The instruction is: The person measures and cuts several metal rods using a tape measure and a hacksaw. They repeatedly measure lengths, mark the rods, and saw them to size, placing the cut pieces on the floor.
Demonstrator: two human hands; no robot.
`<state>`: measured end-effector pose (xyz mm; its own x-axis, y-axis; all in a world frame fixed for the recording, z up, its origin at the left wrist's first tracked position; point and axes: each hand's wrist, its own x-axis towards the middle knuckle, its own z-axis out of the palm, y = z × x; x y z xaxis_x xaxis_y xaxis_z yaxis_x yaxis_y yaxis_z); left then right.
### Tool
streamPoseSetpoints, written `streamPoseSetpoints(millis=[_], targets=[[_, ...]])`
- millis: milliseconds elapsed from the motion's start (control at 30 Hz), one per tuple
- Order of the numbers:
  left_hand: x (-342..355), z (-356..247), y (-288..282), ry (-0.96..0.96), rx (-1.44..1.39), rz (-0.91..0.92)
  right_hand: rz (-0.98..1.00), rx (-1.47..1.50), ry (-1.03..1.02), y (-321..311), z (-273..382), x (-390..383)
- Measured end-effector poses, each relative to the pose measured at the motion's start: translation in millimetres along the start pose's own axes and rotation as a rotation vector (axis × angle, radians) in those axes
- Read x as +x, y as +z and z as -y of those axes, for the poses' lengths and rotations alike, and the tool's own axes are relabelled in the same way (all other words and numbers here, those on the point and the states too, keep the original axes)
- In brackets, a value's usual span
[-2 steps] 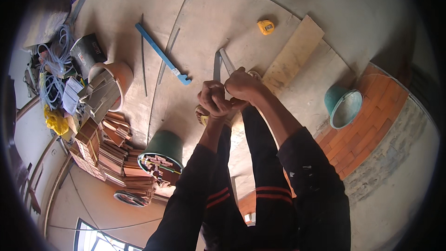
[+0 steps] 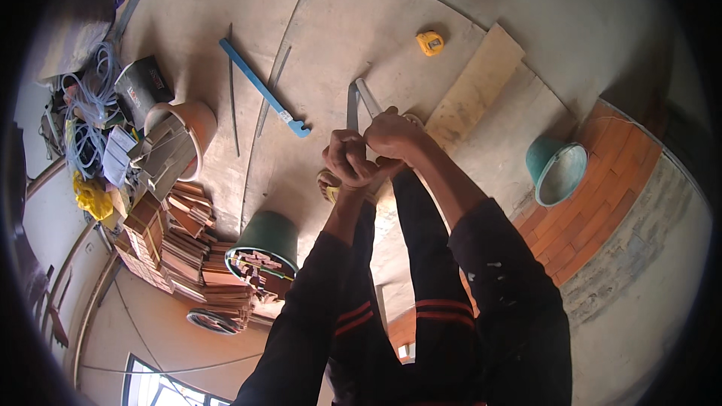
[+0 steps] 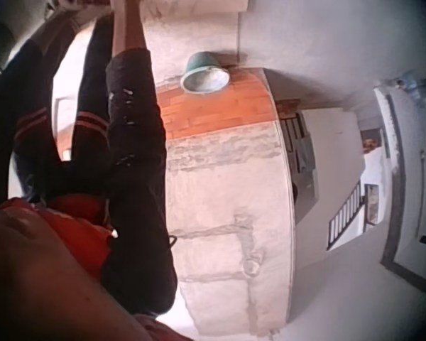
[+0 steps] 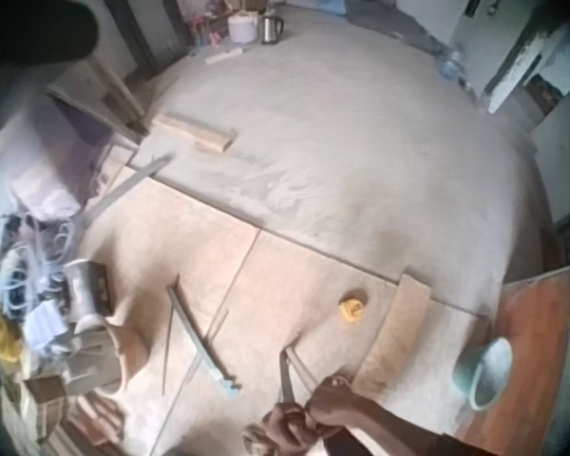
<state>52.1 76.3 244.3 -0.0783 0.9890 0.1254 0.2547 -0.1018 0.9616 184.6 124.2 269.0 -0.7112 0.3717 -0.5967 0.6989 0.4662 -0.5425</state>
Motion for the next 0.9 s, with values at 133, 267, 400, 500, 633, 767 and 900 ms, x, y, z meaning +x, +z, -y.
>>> streamPoseSetpoints(millis=[133,267,400,500,633,767,900], targets=[[6.1,1.1,4.9,0.129,0.096,-0.002,0.28,0.25,0.343,-17.2,5.8,11.2],[7.0,11.0,-0.3,0.177,0.138,-0.038,0.306,0.349,0.428,-24.9,19.3,18.8],[-2.6,6.7,3.8,0.045,0.119,-0.094,-0.047,0.245,0.38,15.8,23.2,11.7],[-4.8,10.1,7.1,0.06,0.12,-0.114,-0.148,0.235,0.488,20.9,26.9,10.7],[-8.7,9.4,3.7,-0.05,-0.056,-0.077,-0.036,0.533,0.635,-5.9,39.2,5.3],[-3.0,9.2,-0.5,-0.007,-0.06,-0.082,-0.023,0.679,0.675,-23.0,40.6,3.9],[1.9,5.1,5.2,0.051,-0.083,-0.082,-0.062,1.024,0.768,23.5,23.5,2.1]])
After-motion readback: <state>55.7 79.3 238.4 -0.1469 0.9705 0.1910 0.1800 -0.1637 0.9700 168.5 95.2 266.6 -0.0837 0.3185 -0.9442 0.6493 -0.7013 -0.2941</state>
